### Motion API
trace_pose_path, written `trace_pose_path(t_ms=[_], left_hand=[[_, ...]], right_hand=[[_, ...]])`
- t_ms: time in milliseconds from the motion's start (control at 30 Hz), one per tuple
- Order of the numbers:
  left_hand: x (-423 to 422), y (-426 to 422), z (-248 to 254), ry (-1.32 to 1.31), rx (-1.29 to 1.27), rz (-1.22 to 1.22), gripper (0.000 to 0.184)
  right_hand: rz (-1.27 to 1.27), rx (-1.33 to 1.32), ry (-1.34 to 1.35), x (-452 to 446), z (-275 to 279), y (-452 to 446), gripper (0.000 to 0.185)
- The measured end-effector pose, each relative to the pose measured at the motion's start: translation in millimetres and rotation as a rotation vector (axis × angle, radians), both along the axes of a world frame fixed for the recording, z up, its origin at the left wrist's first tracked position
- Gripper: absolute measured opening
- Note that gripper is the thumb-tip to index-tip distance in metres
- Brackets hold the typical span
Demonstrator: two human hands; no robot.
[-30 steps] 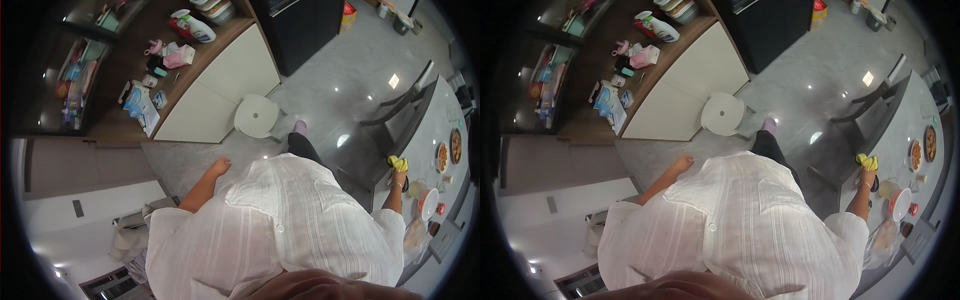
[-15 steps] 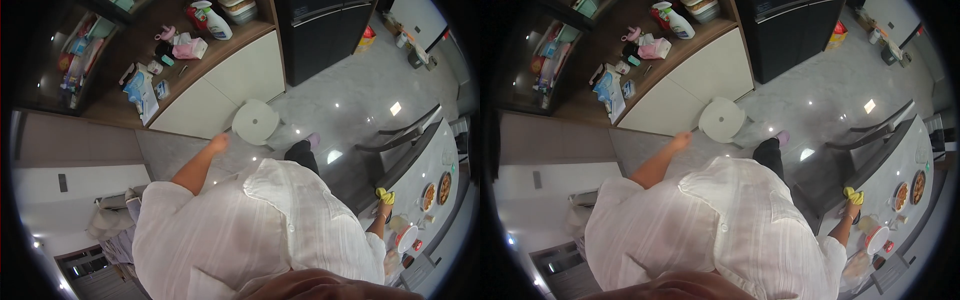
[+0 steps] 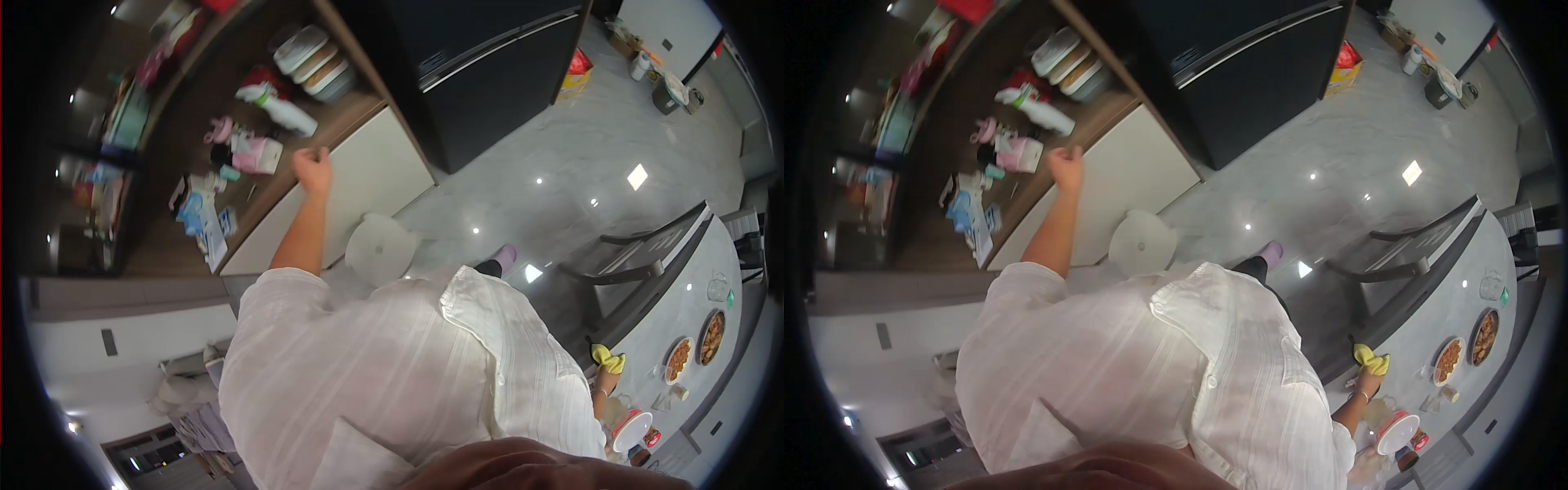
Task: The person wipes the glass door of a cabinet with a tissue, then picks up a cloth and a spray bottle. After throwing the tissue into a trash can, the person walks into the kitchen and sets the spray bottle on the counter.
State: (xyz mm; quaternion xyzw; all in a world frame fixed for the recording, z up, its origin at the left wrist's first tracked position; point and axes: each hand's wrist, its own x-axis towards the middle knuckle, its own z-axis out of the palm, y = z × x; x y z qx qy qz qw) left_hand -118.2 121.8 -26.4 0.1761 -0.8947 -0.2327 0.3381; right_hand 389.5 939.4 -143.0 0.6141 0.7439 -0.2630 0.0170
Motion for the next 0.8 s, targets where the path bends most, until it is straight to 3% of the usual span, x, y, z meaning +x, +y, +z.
trace_pose_path(t_ms=[33, 67, 167, 233, 300, 333, 433, 500, 533, 600, 767, 800], left_hand=[[-29, -11, 11, 0.094, -0.027, 0.128, 0.063], [-52, -17, 30, 0.122, -0.037, 0.269, 0.073], [-111, -25, 77, 0.154, -0.03, 0.584, 0.101], [-135, -45, 94, 0.175, 0.09, 0.465, 0.108], [-139, -16, 122, 0.232, 0.35, 0.408, 0.103], [-143, -4, 134, 0.202, 0.352, 0.468, 0.083], [-160, -29, 126, 0.22, 0.382, 0.25, 0.061], [-164, -30, 125, 0.225, 0.282, 0.243, 0.05], [-177, -63, 112, 0.057, 0.213, 0.378, 0.047], [-164, -51, 114, 0.131, 0.323, 0.291, 0.044], [-136, -47, 120, 0.142, 0.22, 0.291, 0.051], [-127, -42, 122, 0.173, 0.354, 0.21, 0.053]], right_hand=[[-0.021, -0.026, 0.026, -1, -1, 5, 0.06], [0.092, -0.027, 0.261, 15, -36, 36, 0.057], [-0.02, -0.03, 0.035, -9, -6, 39, 0.054], [-0.031, -0.063, 0.072, -13, -5, 43, 0.052], [-0.092, -0.1, 0.069, -11, -8, 51, 0.051], [-0.08, -0.025, -0.011, -16, -5, 49, 0.05], [-0.048, -0.041, 0.068, 6, -42, 76, 0.062], [0.445, 0.456, 0.068, 33, -97, 95, 0.068], [0.248, 0.308, 0.048, 16, -71, 76, 0.065], [-0.176, 0.052, -0.019, -12, -27, 39, 0.057], [-0.057, -0.025, -0.048, -36, -6, -15, 0.057], [-0.034, -0.063, -0.005, -42, 0, -27, 0.056]])
